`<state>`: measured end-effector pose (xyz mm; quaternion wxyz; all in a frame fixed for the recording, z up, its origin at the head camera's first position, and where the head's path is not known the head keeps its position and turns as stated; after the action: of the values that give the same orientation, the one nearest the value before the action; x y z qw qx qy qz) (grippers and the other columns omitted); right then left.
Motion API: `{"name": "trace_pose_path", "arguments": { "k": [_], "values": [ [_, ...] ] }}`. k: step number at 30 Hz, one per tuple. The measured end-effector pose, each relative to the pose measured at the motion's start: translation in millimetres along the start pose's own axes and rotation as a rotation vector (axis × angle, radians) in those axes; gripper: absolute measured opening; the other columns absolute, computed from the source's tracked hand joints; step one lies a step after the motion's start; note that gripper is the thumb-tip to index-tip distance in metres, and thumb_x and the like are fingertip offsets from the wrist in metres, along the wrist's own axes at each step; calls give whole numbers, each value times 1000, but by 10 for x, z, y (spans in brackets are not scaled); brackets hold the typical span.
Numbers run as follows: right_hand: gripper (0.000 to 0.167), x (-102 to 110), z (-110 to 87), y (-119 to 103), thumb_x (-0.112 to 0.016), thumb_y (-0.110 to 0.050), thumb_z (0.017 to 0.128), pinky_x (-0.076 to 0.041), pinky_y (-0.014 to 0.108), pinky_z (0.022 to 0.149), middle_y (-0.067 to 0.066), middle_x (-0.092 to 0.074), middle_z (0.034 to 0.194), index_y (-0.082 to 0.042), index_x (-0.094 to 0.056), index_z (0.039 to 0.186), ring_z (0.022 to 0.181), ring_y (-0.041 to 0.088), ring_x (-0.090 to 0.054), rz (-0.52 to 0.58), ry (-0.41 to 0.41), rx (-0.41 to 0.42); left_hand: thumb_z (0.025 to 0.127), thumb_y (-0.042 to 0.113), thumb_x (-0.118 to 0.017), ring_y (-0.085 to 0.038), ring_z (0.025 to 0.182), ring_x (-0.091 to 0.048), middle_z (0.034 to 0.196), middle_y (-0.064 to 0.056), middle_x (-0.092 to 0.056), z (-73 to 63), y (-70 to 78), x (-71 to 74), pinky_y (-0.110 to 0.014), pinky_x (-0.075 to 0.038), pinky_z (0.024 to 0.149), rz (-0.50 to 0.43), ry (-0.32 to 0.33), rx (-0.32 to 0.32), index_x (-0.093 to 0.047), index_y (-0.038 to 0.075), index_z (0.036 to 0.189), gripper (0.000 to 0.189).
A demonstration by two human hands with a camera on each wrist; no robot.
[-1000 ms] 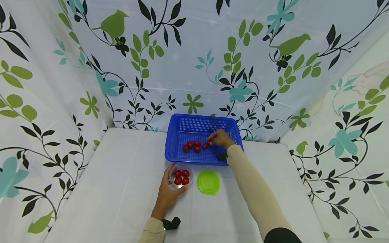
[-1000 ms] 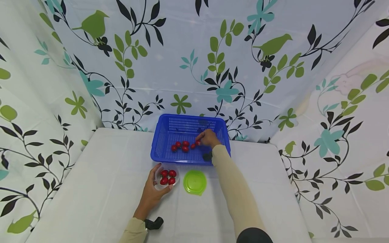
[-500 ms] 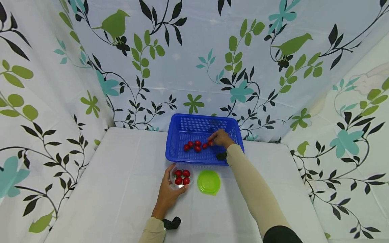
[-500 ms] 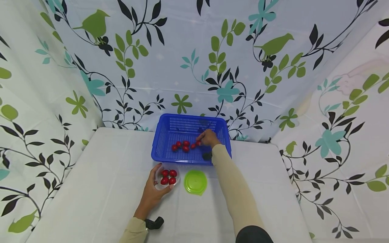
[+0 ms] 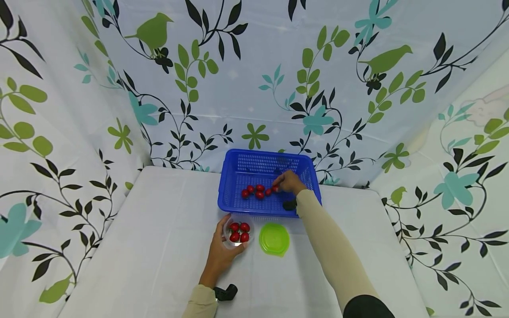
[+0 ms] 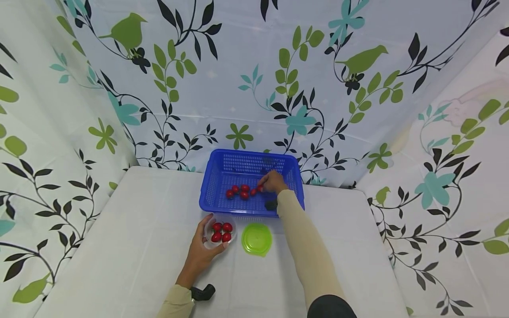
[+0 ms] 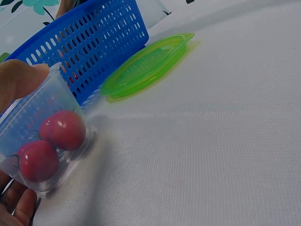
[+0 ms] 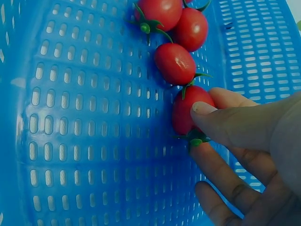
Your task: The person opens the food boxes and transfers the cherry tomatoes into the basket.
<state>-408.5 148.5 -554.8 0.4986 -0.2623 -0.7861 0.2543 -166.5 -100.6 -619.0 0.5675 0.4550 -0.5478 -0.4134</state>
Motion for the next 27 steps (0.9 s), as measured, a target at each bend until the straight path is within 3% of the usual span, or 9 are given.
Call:
{"name": "trace_pose_path", "arguments": {
  "k": [12,22,27],
  "values": [
    [28,70,-51,18,-77,4,89,-43,55,120,12,-76,129,-9,-82,114,133,35,-62,16,36,17,82,23,-92,-33,157,-37,171,-5,-40,-3,2,2,-54,-41,116,-1,1,1,-33,26,165,103],
    [24,184,-266,-128,-74,-9,98,-50,53,113,11,-77,125,-7,-79,122,126,32,-66,31,108,137,82,26,-93,-33,158,-36,171,-6,-41,1,-5,13,-53,-41,114,-8,3,-22,-33,25,165,103],
    [18,211,-422,-208,-73,-15,101,-52,52,111,9,-77,124,-12,-81,117,123,30,-68,89,160,206,82,26,-93,-33,158,-36,170,-7,-41,1,-14,11,-54,-40,114,-3,2,-19,-33,24,166,103]
  ]
}}
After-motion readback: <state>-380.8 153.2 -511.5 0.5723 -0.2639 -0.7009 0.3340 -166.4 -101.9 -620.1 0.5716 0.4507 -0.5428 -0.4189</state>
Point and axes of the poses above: each hand's wrist, its own z-axis towards the middle knuckle, its own x-axis out of the back of the hand, y = z × x, the point moved 3 cm from there along z, towards the middle knuckle
